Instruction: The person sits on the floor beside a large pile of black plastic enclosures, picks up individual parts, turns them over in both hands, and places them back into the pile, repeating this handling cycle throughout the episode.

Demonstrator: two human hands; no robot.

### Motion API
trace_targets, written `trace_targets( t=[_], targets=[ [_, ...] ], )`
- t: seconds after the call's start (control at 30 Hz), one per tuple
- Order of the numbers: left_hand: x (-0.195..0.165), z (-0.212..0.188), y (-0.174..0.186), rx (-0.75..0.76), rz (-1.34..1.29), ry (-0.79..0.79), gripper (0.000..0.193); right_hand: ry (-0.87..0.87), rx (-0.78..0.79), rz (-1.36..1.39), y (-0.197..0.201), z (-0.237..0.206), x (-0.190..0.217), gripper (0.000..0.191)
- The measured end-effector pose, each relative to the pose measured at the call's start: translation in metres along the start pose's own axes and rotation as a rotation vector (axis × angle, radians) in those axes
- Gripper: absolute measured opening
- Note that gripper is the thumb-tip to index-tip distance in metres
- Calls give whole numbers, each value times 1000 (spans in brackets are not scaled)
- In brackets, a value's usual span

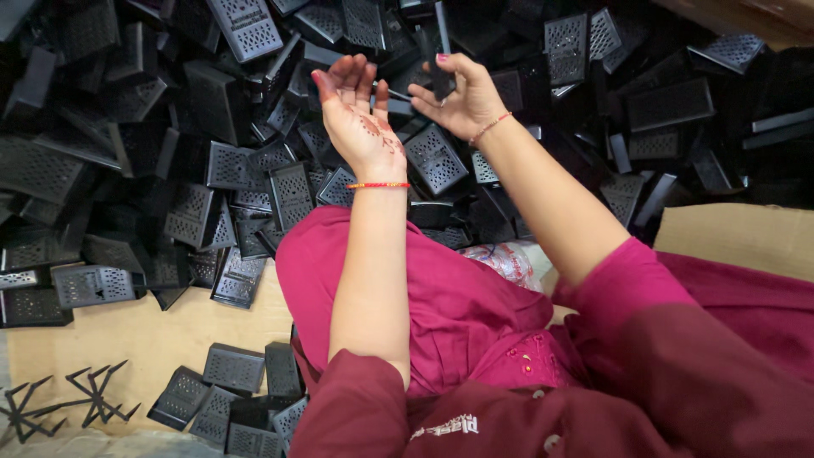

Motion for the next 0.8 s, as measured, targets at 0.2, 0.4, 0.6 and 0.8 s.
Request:
trace_targets(
  t=[0.2,0.4,0.6,0.8],
  targets=[
    [13,-3,3,-46,323,145,53,357,159,-787,-34,-76,26,62],
    [39,-19,-26,488,58,363,67,980,225,-1635,-78,-183,46,75],
    [25,-54,-53,785,-176,429,72,1018,392,-1634,-101,-223,51,78],
    [17,-81,-64,712,-171,479,87,915,443,-1514,-100,-241,54,78]
  ],
)
Point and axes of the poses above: each hand's wrist, its own z-axis towards the middle knuckle, its own y-axis out of the back of the hand, x = y × z, the point moved 4 cm from there along z, towards the middle knuckle, and after that the axes turned 7 degrees about -z, right-handed, at the moved point
